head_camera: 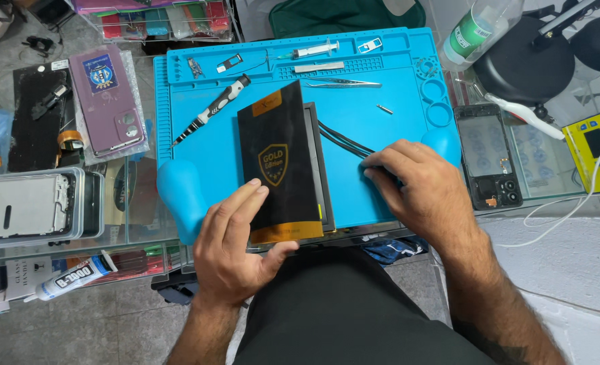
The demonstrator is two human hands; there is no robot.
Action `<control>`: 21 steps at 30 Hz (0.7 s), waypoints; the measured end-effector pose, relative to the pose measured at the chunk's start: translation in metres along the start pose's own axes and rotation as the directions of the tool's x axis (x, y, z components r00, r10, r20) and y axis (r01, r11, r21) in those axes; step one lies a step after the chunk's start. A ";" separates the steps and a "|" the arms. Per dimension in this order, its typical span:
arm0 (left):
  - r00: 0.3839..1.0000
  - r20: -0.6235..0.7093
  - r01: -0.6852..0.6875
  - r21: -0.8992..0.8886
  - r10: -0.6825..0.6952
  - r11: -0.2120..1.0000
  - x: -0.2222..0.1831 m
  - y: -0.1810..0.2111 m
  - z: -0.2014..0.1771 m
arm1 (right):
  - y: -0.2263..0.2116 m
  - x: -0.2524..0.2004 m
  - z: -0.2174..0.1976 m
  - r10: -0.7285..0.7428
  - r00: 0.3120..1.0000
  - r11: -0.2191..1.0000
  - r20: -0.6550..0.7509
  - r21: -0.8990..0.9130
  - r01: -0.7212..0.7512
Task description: The person walks to a workbench and places a black box labeled 'Gold Edition' on a blue mat. They then open the box to reveal a phone battery and a manual, removing the battery and placing it on the mat. Finally, they pick up a second box and begin to open it.
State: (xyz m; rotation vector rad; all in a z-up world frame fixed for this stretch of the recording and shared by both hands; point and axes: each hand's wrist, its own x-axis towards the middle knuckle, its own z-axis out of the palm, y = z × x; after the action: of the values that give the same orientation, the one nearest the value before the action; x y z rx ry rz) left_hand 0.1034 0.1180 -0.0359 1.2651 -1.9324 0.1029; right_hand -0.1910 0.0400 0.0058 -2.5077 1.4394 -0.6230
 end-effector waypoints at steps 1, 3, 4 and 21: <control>0.999 -0.050 0.011 0.004 -0.011 1.000 0.000 0.001 0.001 | 0.001 0.000 0.003 -0.001 1.000 1.000 -0.022 -0.006 0.001; 0.997 -0.041 0.064 -0.005 -0.064 0.998 -0.016 0.000 0.001 | 0.003 -0.004 0.008 0.002 0.999 0.999 -0.041 -0.041 -0.003; 0.993 -0.032 0.117 -0.017 -0.117 0.993 -0.024 -0.001 0.002 | 0.005 -0.005 0.011 0.006 0.998 0.997 -0.058 -0.080 -0.011; 0.893 -0.217 0.380 -0.107 -0.395 0.919 -0.038 -0.002 -0.044 | -0.006 -0.006 0.014 -0.122 0.990 0.989 -0.074 -0.088 0.115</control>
State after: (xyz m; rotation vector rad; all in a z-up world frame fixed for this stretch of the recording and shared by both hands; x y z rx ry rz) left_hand 0.1371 0.1657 -0.0322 1.5010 -1.4421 -0.0122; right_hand -0.1821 0.0474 -0.0062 -2.6783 1.3776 -0.7039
